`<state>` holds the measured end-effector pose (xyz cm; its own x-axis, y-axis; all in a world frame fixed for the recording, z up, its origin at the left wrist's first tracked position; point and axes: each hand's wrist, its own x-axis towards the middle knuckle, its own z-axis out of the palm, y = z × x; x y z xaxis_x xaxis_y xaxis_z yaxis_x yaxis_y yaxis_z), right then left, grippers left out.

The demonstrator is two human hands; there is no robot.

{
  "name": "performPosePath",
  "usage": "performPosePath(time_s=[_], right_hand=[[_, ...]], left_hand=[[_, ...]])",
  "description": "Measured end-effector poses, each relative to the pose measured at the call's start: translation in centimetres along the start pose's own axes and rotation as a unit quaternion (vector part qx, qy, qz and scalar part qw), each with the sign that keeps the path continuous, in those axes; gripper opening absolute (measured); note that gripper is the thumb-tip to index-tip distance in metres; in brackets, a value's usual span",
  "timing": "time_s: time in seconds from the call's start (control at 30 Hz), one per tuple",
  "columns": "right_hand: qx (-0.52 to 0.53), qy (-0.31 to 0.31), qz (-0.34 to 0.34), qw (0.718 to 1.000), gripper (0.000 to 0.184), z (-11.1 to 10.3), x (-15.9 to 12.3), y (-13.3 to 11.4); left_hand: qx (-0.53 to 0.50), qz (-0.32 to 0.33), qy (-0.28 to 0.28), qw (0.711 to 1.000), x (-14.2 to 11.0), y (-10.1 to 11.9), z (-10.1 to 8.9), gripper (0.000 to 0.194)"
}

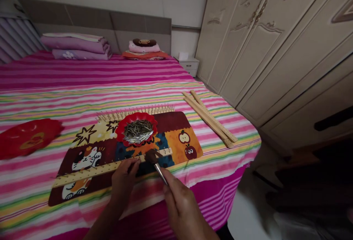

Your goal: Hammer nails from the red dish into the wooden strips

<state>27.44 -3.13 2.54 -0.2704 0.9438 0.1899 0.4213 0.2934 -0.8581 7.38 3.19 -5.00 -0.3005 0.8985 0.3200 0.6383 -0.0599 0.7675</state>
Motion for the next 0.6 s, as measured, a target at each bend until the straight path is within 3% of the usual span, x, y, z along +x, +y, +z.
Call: performPosePath(time_s=[0.2, 0.37, 0.47, 0.6], right_hand=[[-0.006, 0.025, 0.154, 0.988, 0.043, -3.0, -6.3, 6.1], [0.037, 0.094, 0.251, 0.963, 0.044, -3.0, -10.1, 11.0], [0.077, 0.138, 0.279, 0.947, 0.046, -2.2, -10.9, 12.4], [0.106, 0.176, 0.296, 0.933, 0.045, -1.7, -10.6, 12.2]], left_hand=[[0.021, -0.004, -0.018, 1.0, -0.1, 0.9, -2.2, 0.024], [0.161, 0.027, -0.001, 0.987, 3.9, 2.3, -5.1, 0.026], [0.269, 0.046, -0.084, 0.958, 7.8, 2.9, -5.1, 0.027], [0.382, 0.028, -0.235, 0.893, 11.5, 3.5, -3.4, 0.028]])
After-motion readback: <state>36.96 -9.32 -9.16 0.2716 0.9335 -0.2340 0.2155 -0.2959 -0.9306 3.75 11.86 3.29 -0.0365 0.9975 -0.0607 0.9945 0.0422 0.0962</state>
